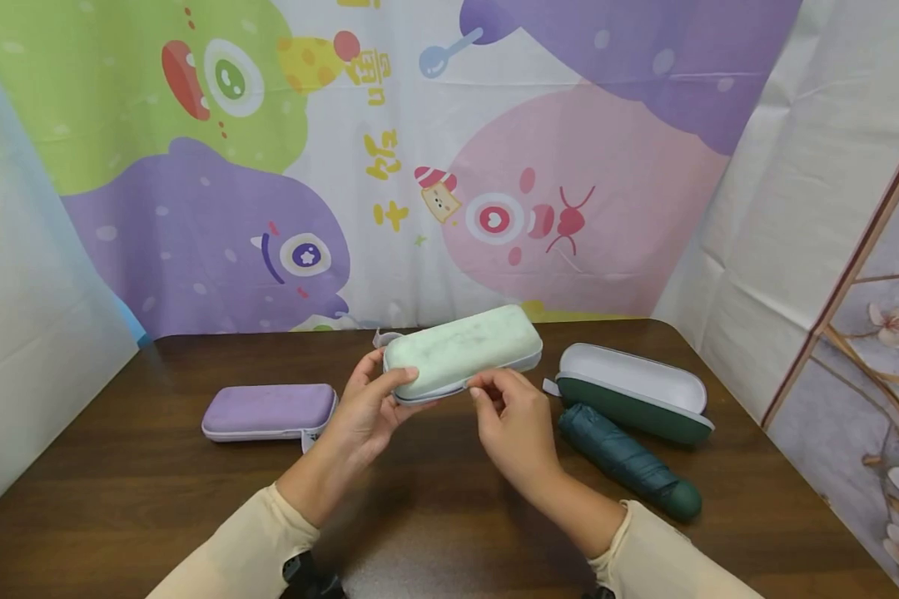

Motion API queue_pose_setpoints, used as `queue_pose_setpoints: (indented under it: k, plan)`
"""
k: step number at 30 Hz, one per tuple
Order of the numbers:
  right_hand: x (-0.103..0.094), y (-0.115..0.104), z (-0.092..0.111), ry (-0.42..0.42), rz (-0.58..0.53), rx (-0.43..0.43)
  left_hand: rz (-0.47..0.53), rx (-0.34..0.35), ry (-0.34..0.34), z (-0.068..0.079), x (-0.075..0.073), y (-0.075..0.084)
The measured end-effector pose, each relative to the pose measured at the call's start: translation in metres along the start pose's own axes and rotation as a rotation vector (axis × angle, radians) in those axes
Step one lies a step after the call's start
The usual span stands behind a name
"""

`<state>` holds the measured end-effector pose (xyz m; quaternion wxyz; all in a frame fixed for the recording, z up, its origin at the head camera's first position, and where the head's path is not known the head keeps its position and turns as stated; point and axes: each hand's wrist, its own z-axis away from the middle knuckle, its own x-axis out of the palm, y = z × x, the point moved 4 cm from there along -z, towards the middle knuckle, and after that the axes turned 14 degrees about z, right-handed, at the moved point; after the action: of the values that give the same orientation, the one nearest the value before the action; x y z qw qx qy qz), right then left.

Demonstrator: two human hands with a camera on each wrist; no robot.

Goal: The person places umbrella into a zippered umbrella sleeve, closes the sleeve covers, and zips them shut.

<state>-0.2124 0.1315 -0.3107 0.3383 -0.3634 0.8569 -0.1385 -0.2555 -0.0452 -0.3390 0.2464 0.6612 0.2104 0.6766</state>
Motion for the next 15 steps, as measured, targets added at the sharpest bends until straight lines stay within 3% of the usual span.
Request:
queue_pose_setpoints:
  k: [7, 15]
  plan:
    - [-0.005, 0.002, -0.003, 0.008, -0.004, -0.104, -0.050, -0.123, -0.144, 0.000, -0.005, 0.001]
    - [-0.012, 0.010, -0.013, -0.097, -0.110, -0.243, -0.235, -0.225, -0.354, 0.004, -0.003, 0.008]
